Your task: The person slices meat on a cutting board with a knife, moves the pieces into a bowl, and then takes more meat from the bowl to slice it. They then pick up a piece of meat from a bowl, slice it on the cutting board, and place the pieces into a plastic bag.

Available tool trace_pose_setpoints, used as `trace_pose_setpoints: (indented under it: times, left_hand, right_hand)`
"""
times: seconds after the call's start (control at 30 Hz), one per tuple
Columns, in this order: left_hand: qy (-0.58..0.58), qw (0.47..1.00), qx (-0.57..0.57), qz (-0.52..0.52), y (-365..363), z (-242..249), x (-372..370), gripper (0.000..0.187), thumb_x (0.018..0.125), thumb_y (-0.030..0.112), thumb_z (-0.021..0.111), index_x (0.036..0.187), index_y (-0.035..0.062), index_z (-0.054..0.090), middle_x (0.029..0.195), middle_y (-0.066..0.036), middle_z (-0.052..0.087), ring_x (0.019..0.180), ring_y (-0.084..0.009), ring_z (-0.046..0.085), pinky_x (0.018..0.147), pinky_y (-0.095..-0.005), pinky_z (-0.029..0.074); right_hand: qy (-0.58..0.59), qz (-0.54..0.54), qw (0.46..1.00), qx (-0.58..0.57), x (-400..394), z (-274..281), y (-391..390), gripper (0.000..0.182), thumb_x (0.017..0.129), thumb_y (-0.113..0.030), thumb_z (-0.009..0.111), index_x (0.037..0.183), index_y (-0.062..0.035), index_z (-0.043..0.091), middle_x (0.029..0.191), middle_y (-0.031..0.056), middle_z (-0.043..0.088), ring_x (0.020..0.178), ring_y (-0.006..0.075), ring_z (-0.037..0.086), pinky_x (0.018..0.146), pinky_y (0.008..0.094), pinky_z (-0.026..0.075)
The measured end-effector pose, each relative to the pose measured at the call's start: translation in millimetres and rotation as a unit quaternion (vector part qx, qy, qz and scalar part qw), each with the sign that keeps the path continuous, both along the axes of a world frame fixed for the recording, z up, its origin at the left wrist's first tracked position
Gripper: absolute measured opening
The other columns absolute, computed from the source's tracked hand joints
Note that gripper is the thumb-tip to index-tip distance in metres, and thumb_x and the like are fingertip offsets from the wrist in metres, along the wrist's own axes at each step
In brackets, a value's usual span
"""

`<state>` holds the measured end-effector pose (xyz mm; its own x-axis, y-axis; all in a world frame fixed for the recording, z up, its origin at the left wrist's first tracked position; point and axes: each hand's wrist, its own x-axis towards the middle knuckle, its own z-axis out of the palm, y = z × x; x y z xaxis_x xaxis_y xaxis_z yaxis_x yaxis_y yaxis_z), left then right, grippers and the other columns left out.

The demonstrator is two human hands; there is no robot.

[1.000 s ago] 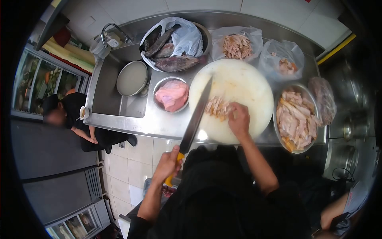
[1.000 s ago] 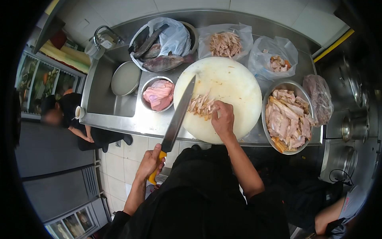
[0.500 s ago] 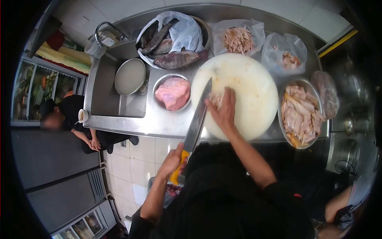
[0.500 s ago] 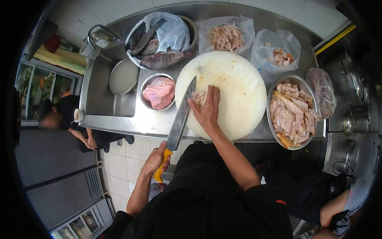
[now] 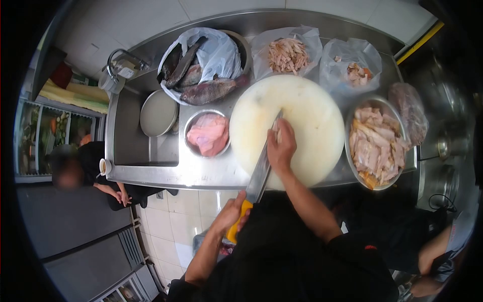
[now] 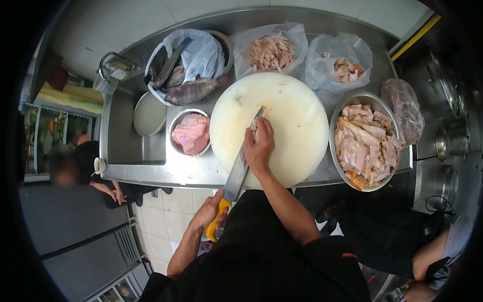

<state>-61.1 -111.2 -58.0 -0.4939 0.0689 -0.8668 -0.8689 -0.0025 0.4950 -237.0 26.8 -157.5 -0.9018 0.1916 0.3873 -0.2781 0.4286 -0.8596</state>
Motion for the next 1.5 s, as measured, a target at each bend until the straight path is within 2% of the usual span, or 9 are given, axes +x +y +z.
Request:
trace_pose_setpoints:
  times: [0.3, 0.5, 0.6, 0.7, 0.97, 1.03, 1.23, 1.37, 1.5]
  left_hand:
    - [0.035, 0.999, 0.001, -0.017, 27, 18, -77, 0.07, 0.105, 0.065, 0.035, 0.074, 0.0043, 0.052, 0.05, -0.001, 0.043, 0.036, -0.0123, 0.041, 0.036, -0.0269, 0.037]
    - [0.073, 0.996, 0.025, 0.039, 36, 31, -193, 0.067, 0.106, 0.064, 0.035, 0.079, 0.0057, 0.052, 0.054, -0.001, 0.044, 0.037, -0.0125, 0.039, 0.036, -0.0289, 0.036]
    - [0.042, 0.993, 0.071, 0.08, 30, 31, -233, 0.066, 0.106, 0.066, 0.033, 0.082, 0.0077, 0.052, 0.057, 0.0, 0.044, 0.041, -0.0126, 0.04, 0.04, -0.0285, 0.037]
    - [0.022, 0.992, 0.063, 0.105, 28, 32, -251, 0.066, 0.104, 0.069, 0.033, 0.083, 0.0099, 0.051, 0.057, 0.002, 0.042, 0.04, -0.0116, 0.037, 0.041, -0.0285, 0.034]
    - [0.021, 0.989, -0.025, 0.144, 24, 47, -206, 0.064, 0.106, 0.063, 0.036, 0.083, 0.0073, 0.055, 0.055, -0.001, 0.045, 0.038, -0.0127, 0.04, 0.039, -0.0286, 0.035]
    - [0.019, 0.987, -0.029, 0.155, 26, 49, -192, 0.065, 0.105, 0.066, 0.036, 0.083, 0.0076, 0.056, 0.054, 0.0, 0.045, 0.036, -0.0112, 0.038, 0.036, -0.0269, 0.035]
    - [0.035, 0.987, -0.019, 0.155, 28, 51, -163, 0.064, 0.108, 0.061, 0.034, 0.083, 0.0064, 0.056, 0.054, 0.0, 0.045, 0.037, -0.0113, 0.041, 0.037, -0.0264, 0.037]
    - [0.064, 0.988, -0.029, 0.135, 29, 51, -131, 0.066, 0.108, 0.06, 0.033, 0.082, 0.0046, 0.058, 0.054, 0.0, 0.046, 0.037, -0.0109, 0.043, 0.037, -0.0253, 0.037]
    - [0.063, 0.989, -0.101, 0.084, 34, 56, -100, 0.069, 0.106, 0.063, 0.036, 0.081, 0.0033, 0.058, 0.053, -0.003, 0.049, 0.038, -0.0135, 0.046, 0.04, -0.0263, 0.039]
  right_hand:
    - [0.058, -0.048, 0.997, -0.033, -80, 13, 31, 0.038, 0.085, -0.002, 0.074, 0.122, 0.0027, 0.066, 0.127, 0.0199, 0.066, 0.117, 0.0365, 0.064, 0.101, 0.0421, 0.051]
    - [0.126, -0.022, 0.99, -0.063, -227, 15, 22, 0.033, 0.083, -0.006, 0.076, 0.115, 0.0001, 0.07, 0.121, 0.0176, 0.07, 0.114, 0.0333, 0.066, 0.101, 0.0395, 0.051]
    - [0.133, 0.02, 0.989, -0.055, -297, -5, 3, 0.025, 0.083, -0.006, 0.069, 0.106, 0.0021, 0.07, 0.115, 0.0212, 0.069, 0.107, 0.0396, 0.066, 0.097, 0.0442, 0.051]
    - [0.075, 0.055, 0.996, 0.016, -338, -17, -3, 0.023, 0.082, -0.005, 0.067, 0.103, 0.002, 0.071, 0.11, 0.0202, 0.07, 0.103, 0.0408, 0.065, 0.095, 0.0462, 0.052]
    - [0.1, 0.129, 0.95, 0.266, -385, -38, -16, 0.02, 0.083, -0.013, 0.067, 0.1, -0.0042, 0.073, 0.122, 0.0192, 0.065, 0.12, 0.0401, 0.052, 0.108, 0.0479, 0.04]
    - [0.11, 0.127, 0.951, 0.26, -390, -29, -17, 0.019, 0.084, -0.015, 0.066, 0.099, -0.0057, 0.074, 0.115, 0.0186, 0.068, 0.115, 0.0394, 0.056, 0.107, 0.0487, 0.041]
    - [-0.018, 0.155, 0.987, 0.038, -356, 25, 2, 0.016, 0.085, -0.013, 0.067, 0.096, -0.0048, 0.075, 0.086, 0.0178, 0.072, 0.085, 0.0351, 0.07, 0.084, 0.0441, 0.054]
    - [0.018, 0.105, 0.985, -0.132, -261, 43, 43, 0.014, 0.082, -0.005, 0.075, 0.096, -0.0047, 0.074, 0.086, 0.0124, 0.072, 0.085, 0.0292, 0.07, 0.078, 0.0399, 0.053]
    - [-0.014, 0.058, 0.994, -0.088, -155, 63, 125, 0.014, 0.083, -0.005, 0.076, 0.096, -0.0072, 0.073, 0.089, 0.0102, 0.071, 0.084, 0.025, 0.068, 0.075, 0.037, 0.052]
